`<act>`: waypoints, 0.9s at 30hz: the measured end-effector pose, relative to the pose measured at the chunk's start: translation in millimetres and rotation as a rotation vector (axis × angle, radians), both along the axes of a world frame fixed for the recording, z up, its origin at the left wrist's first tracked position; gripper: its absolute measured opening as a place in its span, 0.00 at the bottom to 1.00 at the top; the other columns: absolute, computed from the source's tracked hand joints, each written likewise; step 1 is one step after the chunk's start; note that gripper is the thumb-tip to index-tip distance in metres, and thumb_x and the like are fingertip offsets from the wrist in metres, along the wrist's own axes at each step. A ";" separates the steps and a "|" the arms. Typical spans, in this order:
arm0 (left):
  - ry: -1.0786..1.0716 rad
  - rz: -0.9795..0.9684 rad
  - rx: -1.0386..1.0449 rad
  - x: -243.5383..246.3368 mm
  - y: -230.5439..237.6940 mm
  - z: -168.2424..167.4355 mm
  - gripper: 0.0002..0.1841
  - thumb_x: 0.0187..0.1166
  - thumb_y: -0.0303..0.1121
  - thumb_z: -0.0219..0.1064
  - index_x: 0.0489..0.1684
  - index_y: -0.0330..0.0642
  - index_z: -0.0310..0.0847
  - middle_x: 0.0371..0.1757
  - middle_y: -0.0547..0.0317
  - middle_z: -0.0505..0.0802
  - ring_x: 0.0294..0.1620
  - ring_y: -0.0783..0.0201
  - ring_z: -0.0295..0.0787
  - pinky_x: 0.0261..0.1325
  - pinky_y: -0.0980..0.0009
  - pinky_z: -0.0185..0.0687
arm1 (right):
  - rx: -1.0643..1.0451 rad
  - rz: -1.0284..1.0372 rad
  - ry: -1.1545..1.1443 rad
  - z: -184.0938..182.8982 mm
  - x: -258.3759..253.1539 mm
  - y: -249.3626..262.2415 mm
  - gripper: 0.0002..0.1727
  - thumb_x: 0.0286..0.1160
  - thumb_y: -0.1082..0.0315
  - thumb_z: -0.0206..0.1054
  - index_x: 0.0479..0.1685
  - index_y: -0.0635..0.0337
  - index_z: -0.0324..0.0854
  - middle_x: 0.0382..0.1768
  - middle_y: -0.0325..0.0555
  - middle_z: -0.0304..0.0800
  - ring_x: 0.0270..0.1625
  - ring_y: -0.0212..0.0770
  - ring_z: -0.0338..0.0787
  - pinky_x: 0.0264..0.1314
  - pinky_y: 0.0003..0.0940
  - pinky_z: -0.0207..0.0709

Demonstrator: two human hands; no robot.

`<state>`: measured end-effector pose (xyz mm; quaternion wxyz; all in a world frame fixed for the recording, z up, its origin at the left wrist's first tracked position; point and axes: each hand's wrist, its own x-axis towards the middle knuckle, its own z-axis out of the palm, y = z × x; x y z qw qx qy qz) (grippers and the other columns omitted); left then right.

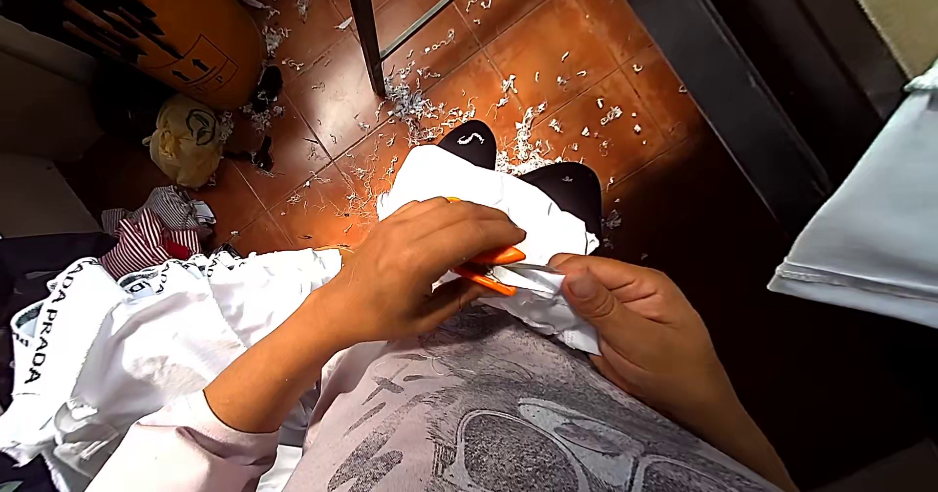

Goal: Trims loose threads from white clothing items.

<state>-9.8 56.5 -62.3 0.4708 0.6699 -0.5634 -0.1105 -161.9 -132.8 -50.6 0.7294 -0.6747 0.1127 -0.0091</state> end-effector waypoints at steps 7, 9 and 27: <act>-0.237 0.213 -0.182 -17.9 -0.4 -9.6 0.06 0.79 0.28 0.65 0.34 0.38 0.86 0.35 0.49 0.93 0.35 0.58 0.83 0.43 0.64 0.70 | -0.855 -0.140 -0.572 -16.9 -10.1 -0.9 0.03 0.76 0.70 0.70 0.41 0.58 0.81 0.33 0.39 0.85 0.45 0.32 0.88 0.58 0.28 0.84; -0.294 0.260 -0.210 -25.6 1.7 -8.3 0.07 0.83 0.31 0.63 0.34 0.41 0.83 0.34 0.52 0.90 0.36 0.60 0.81 0.45 0.65 0.70 | -0.991 -0.104 -0.715 -9.6 -14.9 -2.6 0.04 0.75 0.75 0.64 0.39 0.57 0.75 0.34 0.41 0.75 0.48 0.38 0.83 0.70 0.38 0.78; 0.303 -0.099 -0.141 -12.1 -12.6 6.3 0.09 0.78 0.25 0.66 0.30 0.29 0.89 0.34 0.51 0.90 0.39 0.69 0.85 0.42 0.78 0.79 | -0.943 0.026 -0.793 -4.1 -13.2 -1.5 0.07 0.79 0.73 0.66 0.36 0.55 0.73 0.44 0.41 0.76 0.55 0.39 0.81 0.67 0.36 0.77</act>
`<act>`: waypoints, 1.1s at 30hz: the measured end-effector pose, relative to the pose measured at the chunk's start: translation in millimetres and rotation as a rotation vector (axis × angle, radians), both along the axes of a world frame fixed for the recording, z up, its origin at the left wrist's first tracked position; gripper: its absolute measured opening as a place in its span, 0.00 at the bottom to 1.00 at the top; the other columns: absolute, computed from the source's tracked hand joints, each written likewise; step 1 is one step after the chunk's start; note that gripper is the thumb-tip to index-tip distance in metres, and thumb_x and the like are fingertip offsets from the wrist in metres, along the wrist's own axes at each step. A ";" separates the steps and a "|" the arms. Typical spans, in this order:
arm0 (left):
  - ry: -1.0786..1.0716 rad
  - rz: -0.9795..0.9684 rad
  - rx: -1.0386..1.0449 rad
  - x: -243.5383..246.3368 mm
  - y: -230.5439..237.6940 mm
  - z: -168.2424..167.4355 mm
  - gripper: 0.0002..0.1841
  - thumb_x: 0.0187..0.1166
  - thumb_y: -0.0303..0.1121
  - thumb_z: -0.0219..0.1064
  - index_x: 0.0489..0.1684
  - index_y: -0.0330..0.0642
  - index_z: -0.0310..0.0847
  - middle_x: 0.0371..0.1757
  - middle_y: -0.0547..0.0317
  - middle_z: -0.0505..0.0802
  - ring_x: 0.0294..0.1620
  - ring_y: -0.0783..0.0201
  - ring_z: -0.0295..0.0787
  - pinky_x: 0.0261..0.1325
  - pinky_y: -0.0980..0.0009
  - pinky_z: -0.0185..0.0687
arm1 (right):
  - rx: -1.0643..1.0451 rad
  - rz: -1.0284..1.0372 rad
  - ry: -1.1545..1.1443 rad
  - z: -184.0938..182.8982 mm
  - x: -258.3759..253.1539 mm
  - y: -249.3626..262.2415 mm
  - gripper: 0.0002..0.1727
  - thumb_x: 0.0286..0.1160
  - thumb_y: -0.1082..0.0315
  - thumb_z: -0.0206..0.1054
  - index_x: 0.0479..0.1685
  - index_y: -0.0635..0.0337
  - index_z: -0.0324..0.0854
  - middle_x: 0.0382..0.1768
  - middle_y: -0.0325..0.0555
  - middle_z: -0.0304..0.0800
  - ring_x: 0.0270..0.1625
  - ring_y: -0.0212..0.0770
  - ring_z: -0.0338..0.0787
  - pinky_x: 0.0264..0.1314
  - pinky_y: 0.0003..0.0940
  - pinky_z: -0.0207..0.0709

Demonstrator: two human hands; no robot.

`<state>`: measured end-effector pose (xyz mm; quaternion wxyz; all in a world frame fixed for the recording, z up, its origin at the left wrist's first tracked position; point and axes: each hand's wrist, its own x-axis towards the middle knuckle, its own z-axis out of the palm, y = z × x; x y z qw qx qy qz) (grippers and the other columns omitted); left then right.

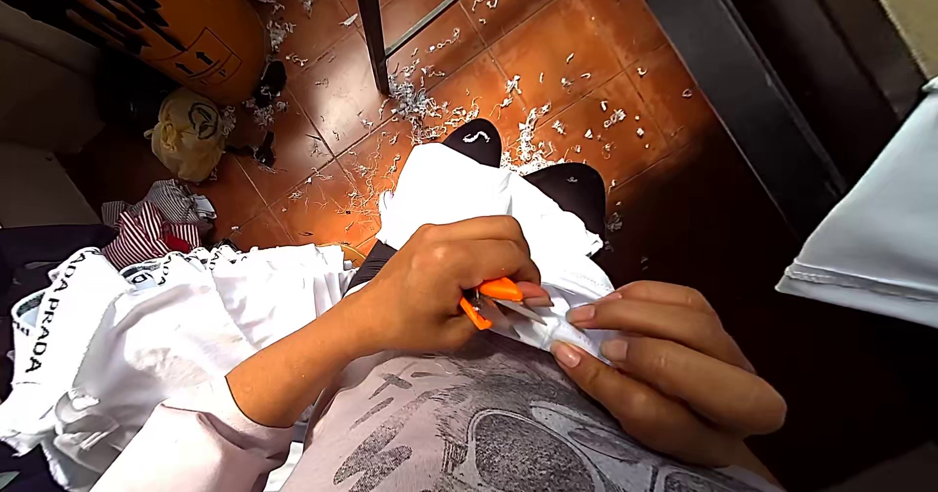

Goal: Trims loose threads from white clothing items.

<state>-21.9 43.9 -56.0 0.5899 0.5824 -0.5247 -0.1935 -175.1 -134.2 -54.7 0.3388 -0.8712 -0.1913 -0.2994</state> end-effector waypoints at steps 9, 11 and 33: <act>-0.032 0.209 0.171 27.3 19.8 3.8 0.17 0.77 0.33 0.69 0.56 0.27 0.88 0.47 0.54 0.88 0.46 0.76 0.81 0.48 0.84 0.77 | -0.117 -0.045 -0.101 0.5 2.9 -0.8 0.10 0.77 0.75 0.69 0.31 0.57 0.73 0.39 0.44 0.69 0.43 0.40 0.75 0.60 0.34 0.76; 0.133 -0.041 0.133 10.1 14.1 4.4 0.14 0.74 0.30 0.73 0.50 0.28 0.92 0.46 0.53 0.89 0.46 0.75 0.83 0.49 0.83 0.80 | -0.125 -0.051 -0.106 0.5 5.2 0.7 0.11 0.77 0.75 0.69 0.30 0.57 0.73 0.37 0.43 0.68 0.41 0.40 0.73 0.57 0.33 0.74; -0.357 0.769 0.659 67.8 52.7 -5.8 0.30 0.75 0.35 0.72 0.76 0.30 0.71 0.60 0.36 0.85 0.52 0.46 0.87 0.50 0.51 0.84 | 0.039 0.001 0.019 -7.9 5.3 1.4 0.04 0.79 0.76 0.65 0.41 0.61 0.74 0.51 0.47 0.88 0.63 0.44 0.87 0.72 0.41 0.78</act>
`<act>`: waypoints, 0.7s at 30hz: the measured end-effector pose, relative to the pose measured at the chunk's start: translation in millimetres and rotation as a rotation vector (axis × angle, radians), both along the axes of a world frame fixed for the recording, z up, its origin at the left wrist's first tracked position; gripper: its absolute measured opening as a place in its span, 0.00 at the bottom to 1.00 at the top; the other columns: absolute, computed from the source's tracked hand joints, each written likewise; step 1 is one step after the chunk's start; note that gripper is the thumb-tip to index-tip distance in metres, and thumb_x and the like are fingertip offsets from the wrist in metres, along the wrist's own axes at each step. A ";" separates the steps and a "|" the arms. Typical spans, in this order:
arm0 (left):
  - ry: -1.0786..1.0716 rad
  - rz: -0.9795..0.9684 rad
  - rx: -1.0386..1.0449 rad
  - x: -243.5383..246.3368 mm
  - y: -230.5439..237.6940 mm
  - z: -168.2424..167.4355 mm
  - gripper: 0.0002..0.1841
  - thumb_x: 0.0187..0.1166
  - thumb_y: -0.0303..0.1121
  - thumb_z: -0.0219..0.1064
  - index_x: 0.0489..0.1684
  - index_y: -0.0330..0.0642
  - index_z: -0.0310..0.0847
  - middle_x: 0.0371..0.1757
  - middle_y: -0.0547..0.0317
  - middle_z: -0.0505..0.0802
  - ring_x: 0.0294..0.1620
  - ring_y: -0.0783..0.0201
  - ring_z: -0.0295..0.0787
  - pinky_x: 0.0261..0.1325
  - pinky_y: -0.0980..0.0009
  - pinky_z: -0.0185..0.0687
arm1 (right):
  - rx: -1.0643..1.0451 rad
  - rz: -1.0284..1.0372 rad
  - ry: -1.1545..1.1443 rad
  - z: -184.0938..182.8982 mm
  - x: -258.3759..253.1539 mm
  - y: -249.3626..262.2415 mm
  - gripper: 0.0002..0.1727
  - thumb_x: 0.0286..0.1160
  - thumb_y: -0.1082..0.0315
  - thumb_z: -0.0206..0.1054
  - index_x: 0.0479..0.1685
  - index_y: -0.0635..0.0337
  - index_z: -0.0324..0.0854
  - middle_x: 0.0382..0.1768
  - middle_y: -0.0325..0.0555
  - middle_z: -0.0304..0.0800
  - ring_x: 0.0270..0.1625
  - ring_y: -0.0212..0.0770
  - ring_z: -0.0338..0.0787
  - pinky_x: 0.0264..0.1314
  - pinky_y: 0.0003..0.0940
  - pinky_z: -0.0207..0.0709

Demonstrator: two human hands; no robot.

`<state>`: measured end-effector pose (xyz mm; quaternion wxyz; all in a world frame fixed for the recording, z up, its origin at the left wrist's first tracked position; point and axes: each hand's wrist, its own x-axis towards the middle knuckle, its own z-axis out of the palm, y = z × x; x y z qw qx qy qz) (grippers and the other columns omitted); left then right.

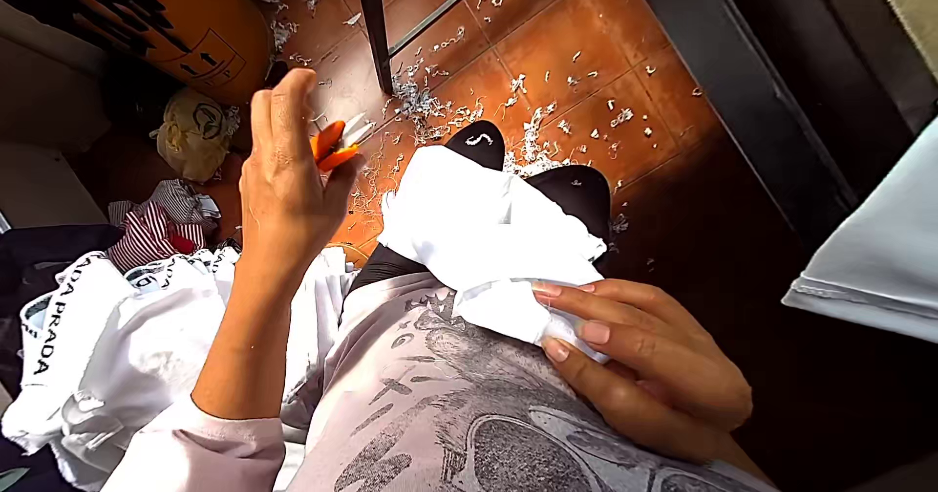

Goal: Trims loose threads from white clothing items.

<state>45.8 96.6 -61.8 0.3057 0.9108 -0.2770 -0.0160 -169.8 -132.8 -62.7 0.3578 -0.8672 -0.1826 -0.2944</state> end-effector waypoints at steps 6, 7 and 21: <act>0.363 -0.593 -0.226 -70.0 -9.8 23.0 0.23 0.86 0.50 0.59 0.57 0.35 0.82 0.41 0.64 0.87 0.44 0.72 0.81 0.49 0.72 0.78 | 0.188 -0.121 0.152 4.6 -0.3 5.1 0.05 0.78 0.70 0.67 0.43 0.50 0.75 0.51 0.30 0.90 0.63 0.30 0.88 0.70 0.29 0.79; 0.323 -0.623 -0.228 -74.8 -11.6 22.2 0.21 0.86 0.49 0.61 0.53 0.36 0.84 0.38 0.63 0.88 0.41 0.71 0.82 0.45 0.73 0.78 | 0.182 -0.133 0.148 4.6 -0.3 5.6 0.06 0.77 0.70 0.67 0.43 0.50 0.75 0.51 0.30 0.91 0.62 0.30 0.88 0.70 0.28 0.79; 0.152 -0.711 -0.205 -79.2 -21.9 18.5 0.19 0.87 0.46 0.61 0.43 0.37 0.88 0.24 0.64 0.86 0.24 0.72 0.81 0.24 0.75 0.71 | 0.063 -0.113 0.054 4.4 -2.1 5.1 0.06 0.77 0.74 0.67 0.41 0.55 0.74 0.49 0.39 0.88 0.60 0.38 0.88 0.65 0.33 0.81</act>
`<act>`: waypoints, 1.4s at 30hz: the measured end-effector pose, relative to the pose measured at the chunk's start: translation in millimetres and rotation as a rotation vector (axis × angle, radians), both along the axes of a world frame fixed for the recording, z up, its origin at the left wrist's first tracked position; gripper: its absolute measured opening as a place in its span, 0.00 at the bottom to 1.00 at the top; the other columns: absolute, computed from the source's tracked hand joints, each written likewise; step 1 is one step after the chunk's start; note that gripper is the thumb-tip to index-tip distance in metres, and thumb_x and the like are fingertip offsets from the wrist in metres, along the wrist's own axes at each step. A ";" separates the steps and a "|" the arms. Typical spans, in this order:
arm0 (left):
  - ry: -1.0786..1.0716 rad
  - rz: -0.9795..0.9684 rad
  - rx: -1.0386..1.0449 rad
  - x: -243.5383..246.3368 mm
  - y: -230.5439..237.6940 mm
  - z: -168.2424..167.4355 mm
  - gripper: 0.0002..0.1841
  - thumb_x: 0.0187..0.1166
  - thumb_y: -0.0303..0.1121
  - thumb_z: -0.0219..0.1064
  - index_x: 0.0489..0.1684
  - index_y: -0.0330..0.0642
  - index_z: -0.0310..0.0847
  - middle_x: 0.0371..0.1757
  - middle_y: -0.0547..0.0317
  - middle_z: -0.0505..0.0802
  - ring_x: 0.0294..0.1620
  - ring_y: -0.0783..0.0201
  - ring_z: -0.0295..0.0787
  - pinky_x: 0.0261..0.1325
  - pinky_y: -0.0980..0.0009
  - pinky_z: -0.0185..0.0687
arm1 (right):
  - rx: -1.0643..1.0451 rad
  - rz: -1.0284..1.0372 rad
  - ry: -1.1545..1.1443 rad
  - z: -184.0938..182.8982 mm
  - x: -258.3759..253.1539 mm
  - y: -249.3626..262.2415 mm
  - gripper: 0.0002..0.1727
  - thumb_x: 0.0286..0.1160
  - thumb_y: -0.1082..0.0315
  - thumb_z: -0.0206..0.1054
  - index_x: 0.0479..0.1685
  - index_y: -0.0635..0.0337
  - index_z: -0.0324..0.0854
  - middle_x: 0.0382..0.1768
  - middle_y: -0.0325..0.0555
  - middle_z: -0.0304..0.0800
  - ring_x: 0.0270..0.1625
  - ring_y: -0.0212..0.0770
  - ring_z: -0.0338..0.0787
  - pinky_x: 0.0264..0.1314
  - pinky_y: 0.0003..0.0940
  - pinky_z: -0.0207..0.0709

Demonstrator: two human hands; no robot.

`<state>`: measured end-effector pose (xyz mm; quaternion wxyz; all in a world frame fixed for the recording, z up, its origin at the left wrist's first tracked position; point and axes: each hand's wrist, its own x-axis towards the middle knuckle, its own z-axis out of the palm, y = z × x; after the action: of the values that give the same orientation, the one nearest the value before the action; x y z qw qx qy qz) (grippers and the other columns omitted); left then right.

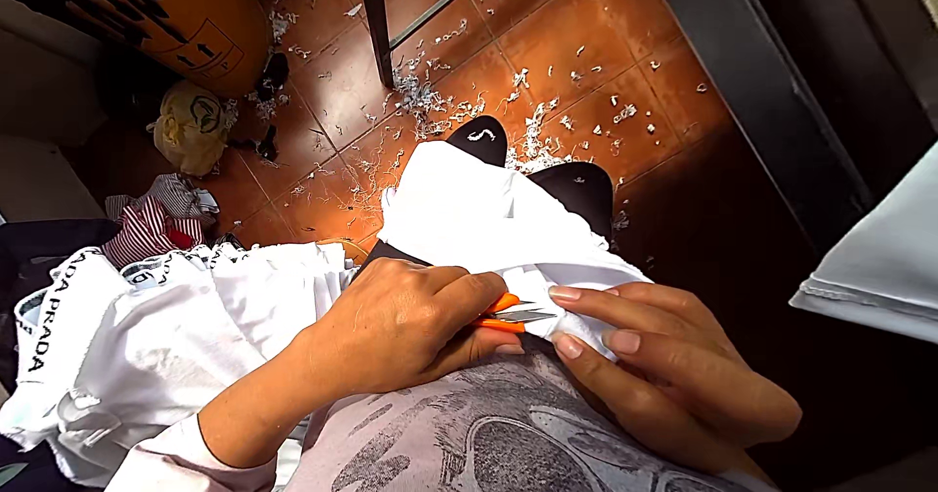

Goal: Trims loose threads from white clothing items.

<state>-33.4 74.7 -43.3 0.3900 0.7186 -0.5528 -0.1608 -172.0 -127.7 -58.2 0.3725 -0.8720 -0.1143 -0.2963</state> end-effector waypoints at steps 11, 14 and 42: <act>0.022 -0.063 0.037 3.7 2.3 -0.5 0.20 0.89 0.46 0.58 0.44 0.38 0.87 0.24 0.65 0.84 0.23 0.71 0.80 0.23 0.74 0.70 | -0.056 0.110 -0.043 -1.0 1.9 -4.3 0.06 0.78 0.76 0.66 0.38 0.59 0.74 0.47 0.45 0.85 0.61 0.43 0.87 0.67 0.38 0.81; 0.031 -0.073 0.038 4.6 2.5 0.3 0.20 0.89 0.47 0.58 0.44 0.38 0.87 0.24 0.66 0.84 0.23 0.72 0.79 0.23 0.74 0.70 | -0.098 0.123 -0.053 0.3 2.6 -5.2 0.05 0.78 0.76 0.66 0.38 0.60 0.74 0.48 0.45 0.84 0.60 0.44 0.86 0.67 0.39 0.80; -0.001 0.886 0.067 94.3 41.0 -76.0 0.34 0.75 0.24 0.65 0.86 0.29 0.62 0.80 0.39 0.80 0.76 0.52 0.82 0.75 0.58 0.77 | 0.212 0.078 0.291 -31.0 -56.5 -33.0 0.06 0.80 0.64 0.69 0.38 0.50 0.78 0.42 0.31 0.90 0.49 0.24 0.90 0.52 0.17 0.85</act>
<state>60.9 115.7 -119.2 0.3977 0.8984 -0.1863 0.0043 -228.5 -160.7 -89.2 0.4863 -0.8563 -0.0611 -0.1630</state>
